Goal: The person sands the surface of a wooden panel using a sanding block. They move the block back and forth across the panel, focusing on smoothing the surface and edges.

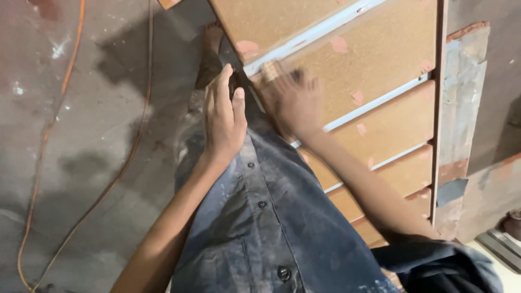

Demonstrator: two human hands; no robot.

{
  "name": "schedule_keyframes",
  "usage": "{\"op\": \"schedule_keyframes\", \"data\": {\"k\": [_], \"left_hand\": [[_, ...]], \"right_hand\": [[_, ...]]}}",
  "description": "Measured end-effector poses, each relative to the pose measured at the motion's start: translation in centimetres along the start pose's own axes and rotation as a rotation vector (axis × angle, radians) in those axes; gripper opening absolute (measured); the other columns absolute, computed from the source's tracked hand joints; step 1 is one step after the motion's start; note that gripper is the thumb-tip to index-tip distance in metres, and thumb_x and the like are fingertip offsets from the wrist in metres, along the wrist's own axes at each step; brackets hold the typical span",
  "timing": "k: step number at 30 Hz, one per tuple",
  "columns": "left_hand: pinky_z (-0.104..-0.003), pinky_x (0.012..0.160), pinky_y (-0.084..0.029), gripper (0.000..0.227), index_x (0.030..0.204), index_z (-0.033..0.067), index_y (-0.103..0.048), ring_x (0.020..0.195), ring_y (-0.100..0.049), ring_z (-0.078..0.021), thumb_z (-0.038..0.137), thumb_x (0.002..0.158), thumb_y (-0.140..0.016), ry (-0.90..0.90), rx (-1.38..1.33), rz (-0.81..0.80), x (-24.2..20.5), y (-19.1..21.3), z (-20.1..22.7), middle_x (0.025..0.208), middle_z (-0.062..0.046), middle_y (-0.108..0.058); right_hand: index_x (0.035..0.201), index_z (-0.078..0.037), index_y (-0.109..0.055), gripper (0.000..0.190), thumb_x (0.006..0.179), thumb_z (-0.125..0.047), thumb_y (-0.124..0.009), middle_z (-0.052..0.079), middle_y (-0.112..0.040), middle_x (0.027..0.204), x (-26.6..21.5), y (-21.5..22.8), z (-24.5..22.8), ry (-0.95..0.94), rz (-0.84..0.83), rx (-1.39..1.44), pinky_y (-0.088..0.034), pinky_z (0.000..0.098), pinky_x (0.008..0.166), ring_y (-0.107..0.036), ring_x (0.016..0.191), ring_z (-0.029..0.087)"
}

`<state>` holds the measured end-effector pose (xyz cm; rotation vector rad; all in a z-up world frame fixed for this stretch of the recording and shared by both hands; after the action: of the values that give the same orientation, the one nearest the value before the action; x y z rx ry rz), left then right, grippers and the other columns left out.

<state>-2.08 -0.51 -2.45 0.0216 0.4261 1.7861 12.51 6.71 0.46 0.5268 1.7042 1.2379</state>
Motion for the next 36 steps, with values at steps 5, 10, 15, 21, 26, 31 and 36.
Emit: {"op": "schedule_keyframes", "data": {"k": [5, 10, 15, 21, 26, 31, 36], "left_hand": [[-0.048, 0.118, -0.041, 0.043, 0.148, -0.0053, -0.047, 0.136, -0.054, -0.0418, 0.017, 0.112, -0.052, -0.008, 0.007, 0.005, 0.2, 1.0, -0.1, 0.145, -0.026, -0.056], [-0.048, 0.12, -0.041, 0.04, 0.145, -0.0044, -0.05, 0.14, -0.052, -0.0413, 0.018, 0.112, -0.051, -0.069, 0.031, -0.077, 0.6, -1.6, 0.6, 0.147, -0.025, -0.056], [-0.05, 0.118, -0.038, 0.044, 0.142, -0.0052, -0.051, 0.14, -0.05, -0.0425, 0.022, 0.108, -0.052, -0.183, 0.124, -0.231, 1.0, -5.1, 1.4, 0.147, -0.026, -0.055], [-0.049, 0.117, -0.04, 0.046, 0.148, -0.0058, -0.046, 0.137, -0.052, -0.0428, 0.022, 0.111, -0.049, -0.096, 0.042, -0.21, 1.1, -5.6, 1.1, 0.145, -0.027, -0.056], [-0.05, 0.114, -0.042, 0.048, 0.149, -0.0064, -0.044, 0.132, -0.054, -0.0444, 0.022, 0.111, -0.05, -0.089, 0.034, -0.249, 1.5, -5.0, 1.3, 0.141, -0.027, -0.058], [-0.051, 0.114, -0.041, 0.048, 0.147, -0.0063, -0.045, 0.132, -0.052, -0.0441, 0.021, 0.108, -0.054, -0.137, 0.103, -0.263, 2.0, -5.4, 2.3, 0.141, -0.027, -0.057], [-0.051, 0.114, -0.041, 0.05, 0.147, -0.0073, -0.045, 0.133, -0.051, -0.043, 0.02, 0.107, -0.056, -0.082, 0.1, -0.282, 2.6, -6.0, 2.2, 0.142, -0.026, -0.056]], "right_hand": [[0.149, -0.017, -0.059, 0.06, 0.089, -0.011, -0.059, 0.007, -0.052, 0.158, -0.1, -0.9, 3.2, -0.091, 0.181, -0.107, -0.042, 0.0476, 0.094, -0.051, 0.112, 0.038], [0.146, -0.016, -0.059, 0.049, 0.098, -0.022, -0.064, 0.006, -0.055, 0.154, -2.1, -5.5, 0.9, 0.101, 0.083, -0.01, -0.043, 0.053, 0.09, -0.052, 0.115, 0.037], [0.15, -0.019, -0.061, 0.065, 0.087, 0.0, -0.057, 0.006, -0.059, 0.152, 1.0, 1.7, 16.2, -0.063, 0.104, -0.21, -0.041, 0.0588, 0.094, -0.051, 0.126, 0.043], [0.147, -0.025, -0.062, 0.066, 0.083, -0.009, -0.067, 0.0, -0.053, 0.157, -1.5, -4.1, 9.0, 0.143, 0.201, -0.235, -0.042, 0.0552, 0.107, -0.05, 0.128, 0.035], [0.141, -0.021, -0.064, 0.048, 0.094, -0.013, -0.066, 0.003, -0.052, 0.159, -0.8, -3.1, 11.0, 0.16, 0.106, -0.229, -0.044, 0.0571, 0.1, -0.049, 0.133, 0.039], [0.119, -0.013, -0.072, 0.041, 0.087, 0.009, -0.062, 0.014, -0.07, 0.117, 2.3, 4.1, 23.0, -0.148, 0.244, -0.126, -0.043, 0.0534, 0.1, -0.058, 0.114, 0.042], [0.137, -0.009, -0.067, 0.066, 0.073, 0.001, -0.065, 0.013, -0.061, 0.146, 0.7, -1.0, 12.7, 0.114, 0.182, -0.058, -0.045, 0.0493, 0.103, -0.052, 0.119, 0.044]]}}
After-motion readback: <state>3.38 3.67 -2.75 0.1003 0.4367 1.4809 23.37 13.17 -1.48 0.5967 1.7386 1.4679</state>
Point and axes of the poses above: each hand's wrist, its own x-axis towards the middle knuckle, its own y-axis out of the back of the hand, z = x × y, the point moved 5 cm from there along x, towards the middle knuckle
